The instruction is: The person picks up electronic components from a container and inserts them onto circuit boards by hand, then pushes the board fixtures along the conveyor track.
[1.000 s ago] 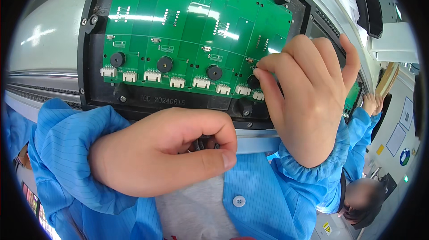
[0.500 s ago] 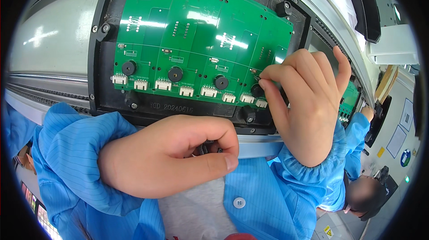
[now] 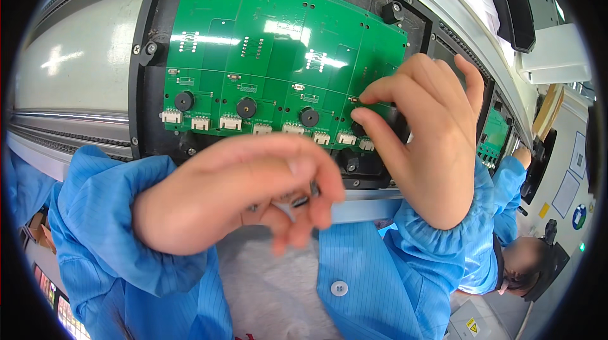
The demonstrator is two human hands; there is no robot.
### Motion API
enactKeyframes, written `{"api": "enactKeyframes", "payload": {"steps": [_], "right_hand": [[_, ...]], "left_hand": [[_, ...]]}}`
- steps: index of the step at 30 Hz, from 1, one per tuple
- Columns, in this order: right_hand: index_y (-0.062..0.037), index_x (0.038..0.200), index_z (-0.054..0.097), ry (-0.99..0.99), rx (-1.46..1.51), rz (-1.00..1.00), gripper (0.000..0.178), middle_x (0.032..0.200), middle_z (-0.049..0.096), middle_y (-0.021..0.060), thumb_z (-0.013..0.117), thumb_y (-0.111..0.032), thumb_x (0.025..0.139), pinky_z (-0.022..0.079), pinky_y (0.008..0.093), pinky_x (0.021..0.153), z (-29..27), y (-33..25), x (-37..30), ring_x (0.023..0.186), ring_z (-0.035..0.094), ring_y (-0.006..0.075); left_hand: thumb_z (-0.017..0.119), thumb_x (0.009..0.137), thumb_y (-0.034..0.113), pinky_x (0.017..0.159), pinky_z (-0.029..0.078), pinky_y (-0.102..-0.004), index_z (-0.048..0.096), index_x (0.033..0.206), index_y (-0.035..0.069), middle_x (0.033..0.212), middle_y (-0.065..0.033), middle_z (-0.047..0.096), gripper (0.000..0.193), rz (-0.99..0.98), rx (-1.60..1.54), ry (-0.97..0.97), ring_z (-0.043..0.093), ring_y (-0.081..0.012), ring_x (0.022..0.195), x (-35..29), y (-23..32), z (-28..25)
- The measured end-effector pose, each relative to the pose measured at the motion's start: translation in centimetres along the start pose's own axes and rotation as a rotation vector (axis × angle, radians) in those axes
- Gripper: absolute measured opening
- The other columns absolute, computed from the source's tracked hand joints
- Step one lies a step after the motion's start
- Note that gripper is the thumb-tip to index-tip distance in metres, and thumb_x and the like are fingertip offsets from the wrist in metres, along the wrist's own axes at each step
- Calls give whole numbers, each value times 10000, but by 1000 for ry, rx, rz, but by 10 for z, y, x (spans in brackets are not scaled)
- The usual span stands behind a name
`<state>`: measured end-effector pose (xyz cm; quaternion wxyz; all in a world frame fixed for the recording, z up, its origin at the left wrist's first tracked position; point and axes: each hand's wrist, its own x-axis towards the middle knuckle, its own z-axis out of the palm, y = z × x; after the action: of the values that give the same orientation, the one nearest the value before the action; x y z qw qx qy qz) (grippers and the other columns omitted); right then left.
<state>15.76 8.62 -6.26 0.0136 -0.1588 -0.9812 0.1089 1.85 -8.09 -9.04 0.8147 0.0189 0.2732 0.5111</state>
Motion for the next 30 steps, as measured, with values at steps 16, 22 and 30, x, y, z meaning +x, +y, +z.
{"api": "enactKeyframes", "payload": {"steps": [16,22,30], "right_hand": [[-92,837,674,310,334,-234,202,808,570,27,723,-167,656,314,385,856,27,-5,-10,749,492,174],[-101,809,664,280,333,-197,188,803,563,18,724,-150,638,312,374,831,26,-5,-7,740,483,171],[-122,775,656,354,395,-242,164,790,546,7,730,-147,631,297,360,838,27,-23,-16,710,466,163]], "left_hand": [[222,991,485,930,464,-394,323,1396,-87,1301,-254,491,708,244,49,169,529,-322,1160,2,2,11],[285,991,451,930,461,-365,297,1409,-84,1282,-251,500,680,269,90,153,522,-292,1157,0,-3,7],[540,938,168,769,487,-254,477,1168,-24,1032,-170,587,306,241,243,110,603,-200,871,-3,-6,-2]]}}
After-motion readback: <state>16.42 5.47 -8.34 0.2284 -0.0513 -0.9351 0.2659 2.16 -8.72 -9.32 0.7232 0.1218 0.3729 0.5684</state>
